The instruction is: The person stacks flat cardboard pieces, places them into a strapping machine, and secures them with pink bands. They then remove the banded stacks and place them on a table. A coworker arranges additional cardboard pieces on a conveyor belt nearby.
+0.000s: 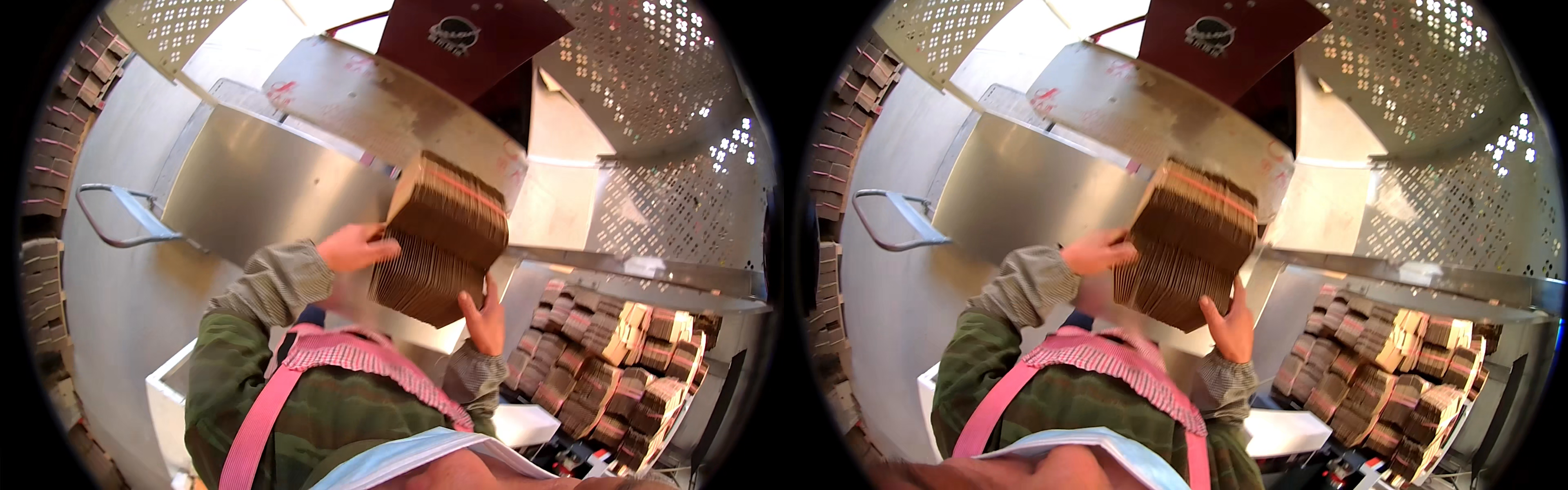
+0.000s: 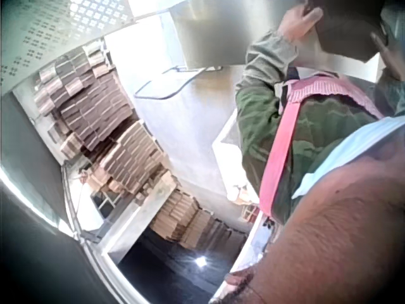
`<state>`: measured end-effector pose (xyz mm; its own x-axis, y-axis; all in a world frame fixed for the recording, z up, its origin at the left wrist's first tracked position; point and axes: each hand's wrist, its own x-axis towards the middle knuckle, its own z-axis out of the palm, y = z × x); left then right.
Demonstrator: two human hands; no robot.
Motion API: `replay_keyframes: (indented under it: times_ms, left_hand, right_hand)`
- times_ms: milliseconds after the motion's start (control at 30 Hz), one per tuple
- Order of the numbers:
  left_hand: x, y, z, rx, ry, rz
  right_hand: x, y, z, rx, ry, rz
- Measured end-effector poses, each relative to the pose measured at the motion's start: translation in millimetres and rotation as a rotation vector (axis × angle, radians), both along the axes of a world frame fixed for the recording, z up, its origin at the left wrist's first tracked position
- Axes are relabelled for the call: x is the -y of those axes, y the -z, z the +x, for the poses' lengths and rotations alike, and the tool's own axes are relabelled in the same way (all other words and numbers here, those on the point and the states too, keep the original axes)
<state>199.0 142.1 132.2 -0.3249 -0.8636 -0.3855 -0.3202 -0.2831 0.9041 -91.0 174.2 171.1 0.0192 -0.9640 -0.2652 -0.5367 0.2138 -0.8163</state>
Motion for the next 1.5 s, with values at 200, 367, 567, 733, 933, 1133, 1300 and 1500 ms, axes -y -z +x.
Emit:
replay_keyframes:
  times_ms: [200, 367, 567, 733, 933, 1133, 1300, 1500]
  left_hand:
    - [-82, 61, 112, -0.234, -0.350, 0.421]
    - [-101, 87, 129, -0.624, -0.600, 0.201]
    - [-65, 140, 140, -1.061, -0.498, 0.431]
    - [-55, 133, 145, -0.940, -0.617, 0.469]
    - [-99, 98, 212, -1.564, -0.448, 0.384]
    - [-121, 85, 223, -1.002, -0.885, 0.421]
    - [-129, 63, 211, -1.048, -0.785, 0.474]
    - [-119, 59, 216, -0.956, -0.792, 0.154]
  right_hand:
    - [-20, 18, 89, -0.454, -0.215, -0.030]
    - [-10, 80, 73, 0.371, 0.001, 0.193]
    - [-19, 161, 120, 0.648, 0.452, 0.471]
    - [-6, 105, 204, 1.235, 0.396, 0.592]
    - [28, 106, 248, 1.016, 0.072, 0.744]
    - [21, 114, 265, 0.582, 0.095, 0.748]
    - [3, 160, 244, 0.824, -0.098, 0.799]
    - [4, 108, 281, 0.843, -0.200, 0.575]
